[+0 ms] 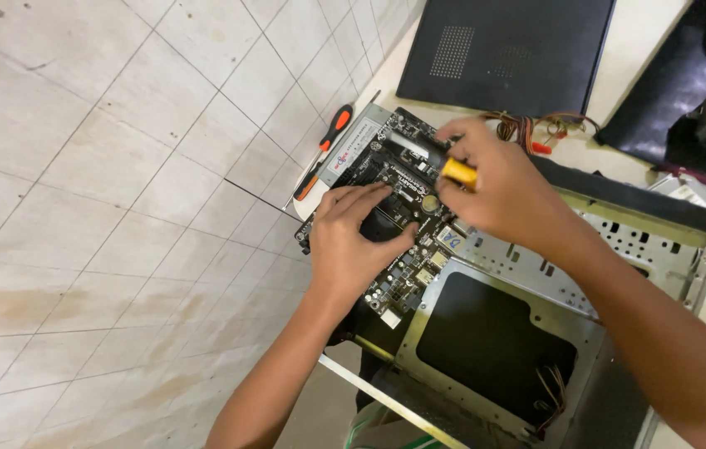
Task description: Positioning a motherboard inside a computer case and securing it with screws using a screwdriver.
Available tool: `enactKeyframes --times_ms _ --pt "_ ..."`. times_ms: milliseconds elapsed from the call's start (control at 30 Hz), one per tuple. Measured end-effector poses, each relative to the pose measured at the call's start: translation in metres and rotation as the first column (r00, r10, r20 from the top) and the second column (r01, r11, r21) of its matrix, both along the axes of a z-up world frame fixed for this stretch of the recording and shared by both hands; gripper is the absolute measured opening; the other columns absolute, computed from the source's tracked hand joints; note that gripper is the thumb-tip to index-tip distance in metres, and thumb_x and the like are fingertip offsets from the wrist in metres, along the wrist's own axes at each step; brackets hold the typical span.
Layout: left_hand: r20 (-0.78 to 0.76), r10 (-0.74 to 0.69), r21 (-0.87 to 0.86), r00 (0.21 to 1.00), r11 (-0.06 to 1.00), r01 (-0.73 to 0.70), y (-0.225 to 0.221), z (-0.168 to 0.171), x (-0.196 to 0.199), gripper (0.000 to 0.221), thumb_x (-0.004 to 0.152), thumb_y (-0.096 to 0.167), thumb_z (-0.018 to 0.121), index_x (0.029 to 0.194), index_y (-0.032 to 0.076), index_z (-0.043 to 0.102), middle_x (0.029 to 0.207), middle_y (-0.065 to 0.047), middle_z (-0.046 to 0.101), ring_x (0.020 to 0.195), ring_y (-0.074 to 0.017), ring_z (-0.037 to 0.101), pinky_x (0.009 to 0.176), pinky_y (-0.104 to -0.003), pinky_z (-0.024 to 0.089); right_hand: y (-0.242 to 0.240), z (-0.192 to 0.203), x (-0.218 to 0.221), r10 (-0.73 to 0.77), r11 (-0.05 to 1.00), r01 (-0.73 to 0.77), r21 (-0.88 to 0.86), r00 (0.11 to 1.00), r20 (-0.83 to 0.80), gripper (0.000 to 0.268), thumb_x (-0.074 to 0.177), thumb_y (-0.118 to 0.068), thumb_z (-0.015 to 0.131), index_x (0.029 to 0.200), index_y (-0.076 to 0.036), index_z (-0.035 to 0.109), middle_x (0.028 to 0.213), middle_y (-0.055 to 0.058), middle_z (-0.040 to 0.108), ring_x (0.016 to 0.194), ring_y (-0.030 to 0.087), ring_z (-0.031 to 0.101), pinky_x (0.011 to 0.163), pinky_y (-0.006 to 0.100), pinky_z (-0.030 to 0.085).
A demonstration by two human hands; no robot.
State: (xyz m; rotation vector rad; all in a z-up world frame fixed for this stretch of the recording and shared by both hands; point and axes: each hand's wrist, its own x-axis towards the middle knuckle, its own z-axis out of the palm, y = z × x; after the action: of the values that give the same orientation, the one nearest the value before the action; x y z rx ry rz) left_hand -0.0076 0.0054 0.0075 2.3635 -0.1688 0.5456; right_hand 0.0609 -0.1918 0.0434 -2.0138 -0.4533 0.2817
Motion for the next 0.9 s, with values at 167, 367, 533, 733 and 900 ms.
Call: enactKeyframes --times_ms 167,367,533,733,900 --pt "-0.002 0.026 -0.019 1.0 0.999 -0.026 0.006 -0.008 0.0 0.055 0.074 0.039 0.089 0.112 0.001 0.078 0.11 -0.018 0.077 0.111 -0.0363 0.067 0.096 -0.05 0.054 -0.008 0.03 -0.005 -0.12 0.987 0.119 0.109 0.993 -0.003 0.051 0.085 0.008 0.061 0.134 0.004 0.047 0.116 0.034 0.064 0.114 0.053 0.063 0.094 0.055 0.053" --pt "-0.016 0.037 0.113 0.999 0.993 -0.035 0.009 -0.013 0.001 0.054 0.075 0.044 0.082 0.12 0.014 0.077 0.12 0.0 0.076 0.113 -0.0258 0.059 0.091 -0.042 0.055 -0.009 0.062 -0.008 -0.216 0.96 0.212 -0.184 0.976 -0.004 0.05 0.097 -0.017 0.061 0.144 -0.015 0.046 0.131 0.008 0.072 0.067 0.022 0.062 0.059 0.04 0.051" --pt "-0.015 0.028 0.094 1.0 0.995 -0.026 0.01 -0.015 0.0 0.051 0.075 0.042 0.082 0.116 0.012 0.078 0.116 -0.002 0.077 0.113 -0.0241 0.06 0.094 -0.042 0.054 -0.023 0.039 -0.01 -0.34 0.934 0.356 -0.025 0.908 0.244 0.021 0.089 -0.011 0.085 0.107 -0.007 0.074 0.102 0.009 0.076 0.095 0.016 0.071 0.087 0.029 0.057" --pt "-0.056 0.028 0.107 0.998 0.994 -0.022 0.013 -0.022 0.002 0.053 0.075 0.045 0.08 0.117 0.014 0.077 0.12 -0.003 0.075 0.116 -0.0261 0.058 0.094 -0.046 0.052 -0.022 0.043 -0.013 -0.278 0.952 0.274 0.138 0.96 0.009 0.03 0.096 -0.008 0.072 0.125 -0.004 0.073 0.078 0.01 0.067 0.052 0.01 0.051 0.053 0.022 0.048" --pt "-0.039 0.025 0.103 0.999 0.994 -0.021 0.013 -0.025 0.002 0.052 0.075 0.044 0.081 0.118 0.013 0.077 0.119 -0.003 0.075 0.115 -0.0249 0.057 0.091 -0.046 0.053 -0.021 0.022 -0.013 -0.338 0.911 0.269 0.312 0.921 0.195 0.009 0.103 -0.003 0.074 0.109 0.003 0.071 0.081 0.012 0.064 0.053 0.013 0.053 0.051 0.02 0.044"
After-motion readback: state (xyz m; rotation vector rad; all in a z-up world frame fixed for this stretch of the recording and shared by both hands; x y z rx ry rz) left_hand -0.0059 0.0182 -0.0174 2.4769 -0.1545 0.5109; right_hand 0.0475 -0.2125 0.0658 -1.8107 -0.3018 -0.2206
